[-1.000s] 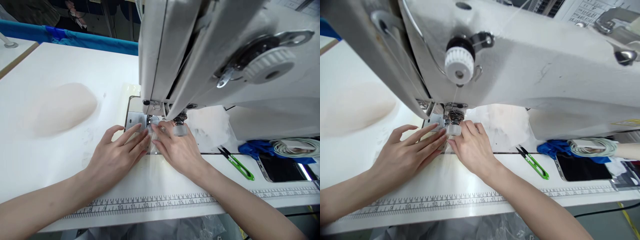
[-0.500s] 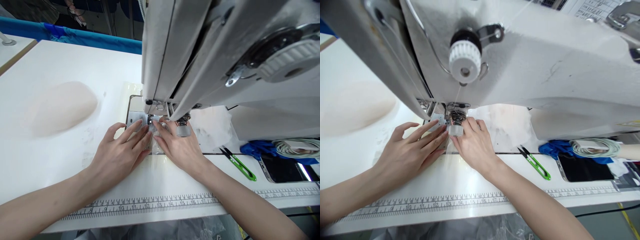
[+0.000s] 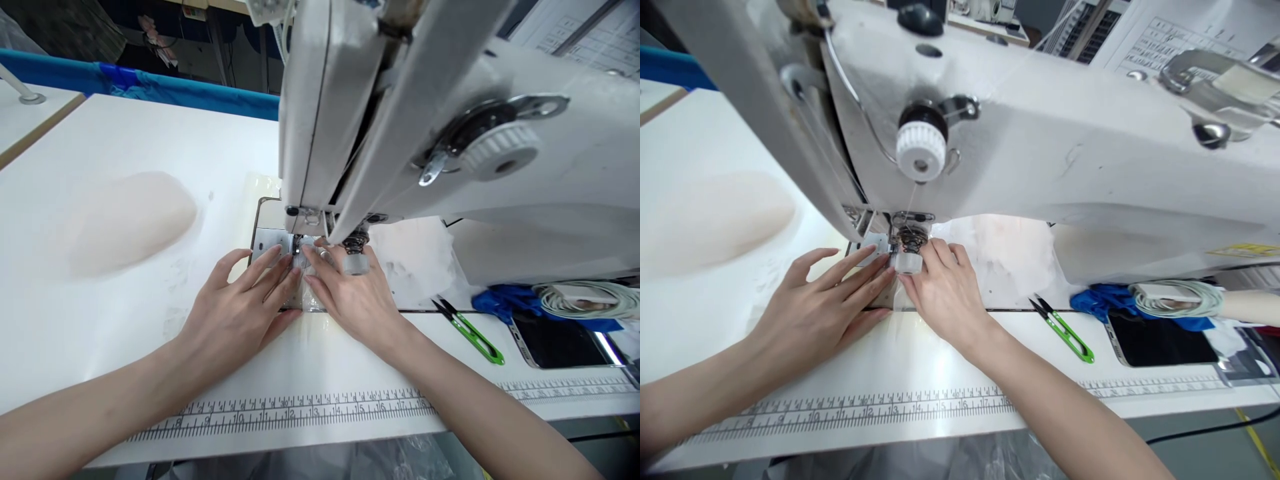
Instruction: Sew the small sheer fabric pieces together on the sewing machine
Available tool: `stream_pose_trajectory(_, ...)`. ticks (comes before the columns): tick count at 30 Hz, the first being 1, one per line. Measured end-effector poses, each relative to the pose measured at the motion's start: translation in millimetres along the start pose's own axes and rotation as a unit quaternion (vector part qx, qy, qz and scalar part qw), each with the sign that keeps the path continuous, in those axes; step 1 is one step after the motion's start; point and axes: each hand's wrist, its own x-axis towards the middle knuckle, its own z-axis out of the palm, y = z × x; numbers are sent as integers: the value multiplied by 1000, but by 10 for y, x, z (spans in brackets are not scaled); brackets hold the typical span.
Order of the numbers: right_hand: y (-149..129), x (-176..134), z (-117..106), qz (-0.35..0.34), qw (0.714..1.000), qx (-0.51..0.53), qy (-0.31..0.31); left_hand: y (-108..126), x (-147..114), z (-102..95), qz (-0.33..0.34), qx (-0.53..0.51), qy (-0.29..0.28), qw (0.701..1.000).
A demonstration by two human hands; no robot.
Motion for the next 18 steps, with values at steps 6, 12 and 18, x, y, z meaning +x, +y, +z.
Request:
stream_pose_trajectory(6, 4, 11, -9, -3, 1000, -1, 11, -18, 3, 13, -1, -11, 2, 1000)
stream_pose_trajectory(12, 20, 17, 5, -4, 1000, -7, 9, -47, 5, 24, -6, -28, 7, 1000)
stream_pose_trajectory(18, 30, 38, 20, -2, 1000, -19, 18, -50, 8, 35, -14, -16, -9, 1000)
